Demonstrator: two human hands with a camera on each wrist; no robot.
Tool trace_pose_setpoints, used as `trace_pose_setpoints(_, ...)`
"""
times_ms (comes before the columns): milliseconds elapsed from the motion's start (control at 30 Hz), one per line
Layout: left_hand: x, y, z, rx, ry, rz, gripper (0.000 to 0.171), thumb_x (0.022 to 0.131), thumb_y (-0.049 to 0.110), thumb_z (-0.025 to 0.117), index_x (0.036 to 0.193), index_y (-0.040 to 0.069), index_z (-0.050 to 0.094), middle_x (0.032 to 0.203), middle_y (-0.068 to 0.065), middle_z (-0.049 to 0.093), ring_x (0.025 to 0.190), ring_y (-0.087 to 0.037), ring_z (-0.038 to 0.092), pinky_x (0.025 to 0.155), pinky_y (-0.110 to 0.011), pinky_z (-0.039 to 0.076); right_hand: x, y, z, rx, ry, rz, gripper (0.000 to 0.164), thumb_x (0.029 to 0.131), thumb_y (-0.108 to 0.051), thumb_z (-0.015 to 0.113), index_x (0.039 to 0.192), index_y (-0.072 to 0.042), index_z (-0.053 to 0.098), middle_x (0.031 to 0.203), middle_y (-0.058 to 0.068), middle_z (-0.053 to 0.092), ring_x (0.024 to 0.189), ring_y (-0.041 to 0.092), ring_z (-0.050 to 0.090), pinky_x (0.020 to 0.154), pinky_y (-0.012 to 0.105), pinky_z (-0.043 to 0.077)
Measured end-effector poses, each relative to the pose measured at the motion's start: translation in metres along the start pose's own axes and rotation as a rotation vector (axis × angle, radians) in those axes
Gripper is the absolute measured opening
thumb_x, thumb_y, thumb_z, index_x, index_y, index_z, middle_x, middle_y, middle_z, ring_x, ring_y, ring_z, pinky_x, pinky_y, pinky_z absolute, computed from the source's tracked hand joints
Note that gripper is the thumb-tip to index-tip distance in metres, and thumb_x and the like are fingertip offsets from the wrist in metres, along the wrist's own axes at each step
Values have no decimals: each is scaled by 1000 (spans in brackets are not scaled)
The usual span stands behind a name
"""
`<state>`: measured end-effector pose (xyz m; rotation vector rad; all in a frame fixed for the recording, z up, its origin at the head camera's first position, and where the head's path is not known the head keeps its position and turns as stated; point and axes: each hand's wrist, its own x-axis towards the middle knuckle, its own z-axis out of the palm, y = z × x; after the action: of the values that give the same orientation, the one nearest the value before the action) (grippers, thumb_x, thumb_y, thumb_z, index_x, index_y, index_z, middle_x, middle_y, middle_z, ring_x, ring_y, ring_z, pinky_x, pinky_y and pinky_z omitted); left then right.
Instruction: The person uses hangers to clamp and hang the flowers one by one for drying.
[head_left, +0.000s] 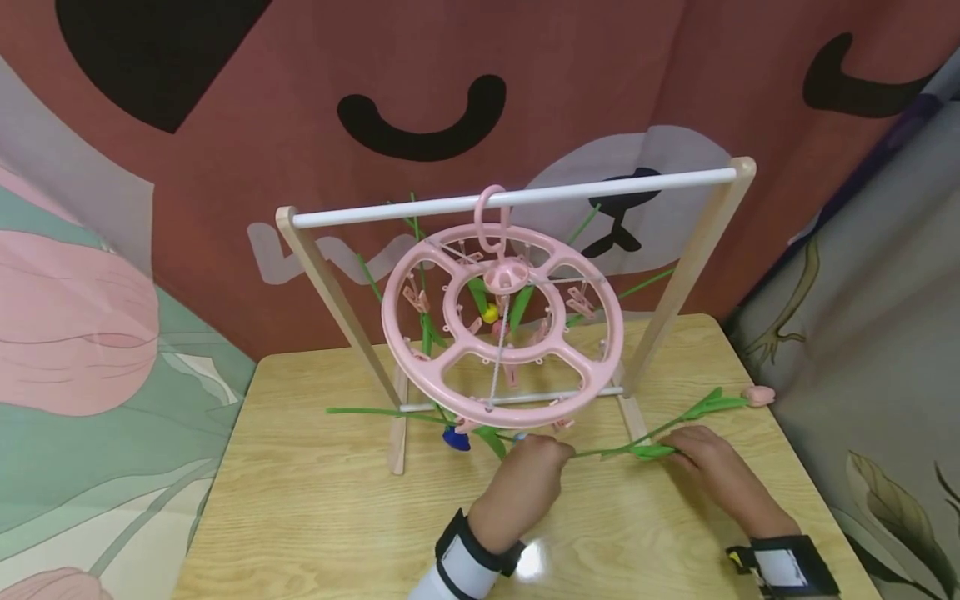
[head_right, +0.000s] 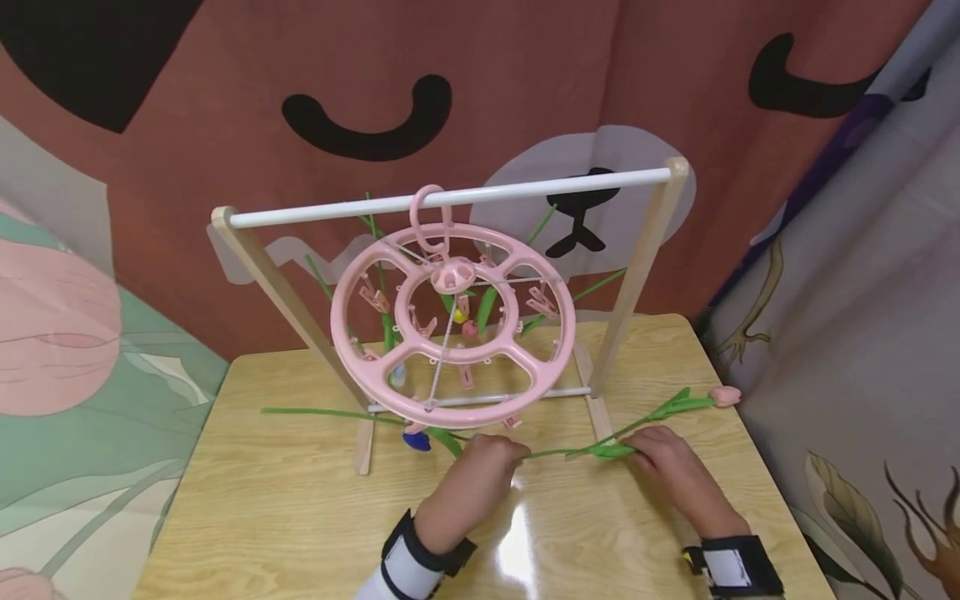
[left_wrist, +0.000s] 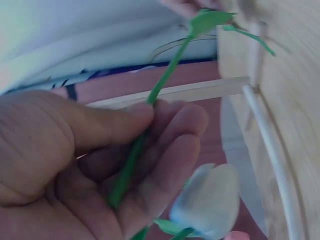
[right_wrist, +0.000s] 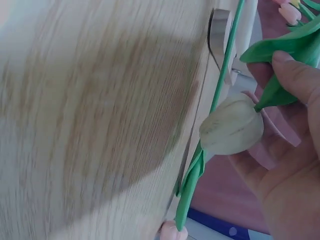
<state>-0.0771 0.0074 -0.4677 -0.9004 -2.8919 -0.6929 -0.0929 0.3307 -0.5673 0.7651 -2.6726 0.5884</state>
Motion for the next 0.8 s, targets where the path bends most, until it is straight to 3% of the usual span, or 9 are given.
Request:
trace_pose_setpoints(67, -3, -3, -6, -147, -10, -16, 14, 90, 5, 74, 83, 17, 78, 75, 9, 72, 67, 0, 62, 61, -11, 49, -1, -1, 0, 31, 14, 14, 37, 70, 2, 87, 102, -15, 78, 101, -1, 75, 95, 23, 69, 86, 22, 53)
trace_pose_setpoints(133, -7, -7, -12, -367, -44, -51, 7, 93, 16, 77, 98, 15, 81, 90, 6, 77, 76, 2, 66, 70, -11, 54, -2, -2, 1, 56, 26, 19, 36, 70, 3, 87, 101, -14, 79, 101, 0, 76, 94, 22, 69, 87, 11, 50)
trace_pose_setpoints(233, -12, -15, -17, -654, -97, -91, 32, 91, 26, 81, 121, 15, 76, 112, 2, 77, 92, 1, 68, 82, -15, 58, -1, -6, 1, 104, 45, 36, 36, 70, 7, 86, 101, -11, 80, 100, 3, 77, 93, 21, 70, 88, 1, 45)
trace_pose_setpoints(300, -12, -19, -17, -762, -122, -77, 44, 90, 28, 82, 131, 17, 70, 121, 0, 74, 99, -2, 68, 87, -20, 59, 0, -9, 2, 160, 54, 49, 37, 70, 10, 85, 100, -10, 80, 100, 5, 78, 93, 19, 71, 89, -2, 43)
trace_pose_setpoints(467, -7, -20, 1, -809, -108, 76, 54, 93, 20, 78, 143, 15, 61, 141, -5, 65, 117, -9, 67, 100, -24, 57, 7, -26, 6, 318, 41, 63, 39, 74, 14, 80, 105, -9, 80, 104, 10, 78, 98, 16, 71, 92, -2, 43)
trace_pose_setpoints(567, -4, -17, 17, -817, -78, 130, 53, 96, 15, 74, 146, 11, 58, 148, -7, 61, 124, -14, 64, 103, -25, 55, 14, -40, 6, 356, 31, 40, 39, 75, 13, 80, 107, -8, 79, 107, 12, 77, 101, 18, 71, 94, -2, 43)
trace_pose_setpoints(667, -3, -14, 30, -778, -45, 110, 49, 98, 21, 71, 146, 15, 59, 150, -2, 59, 132, -13, 59, 106, -27, 54, 24, -52, 5, 387, 22, 7, 37, 76, 11, 80, 107, -9, 79, 106, 7, 78, 100, 14, 71, 92, 0, 45)
trace_pose_setpoints(800, -1, -11, 41, -771, 9, 15, 43, 99, 26, 70, 141, 22, 63, 147, 10, 60, 137, -10, 54, 114, -32, 49, 35, -63, 4, 443, 5, -35, 37, 78, 8, 80, 106, -16, 80, 103, -2, 78, 97, 8, 70, 86, 6, 52)
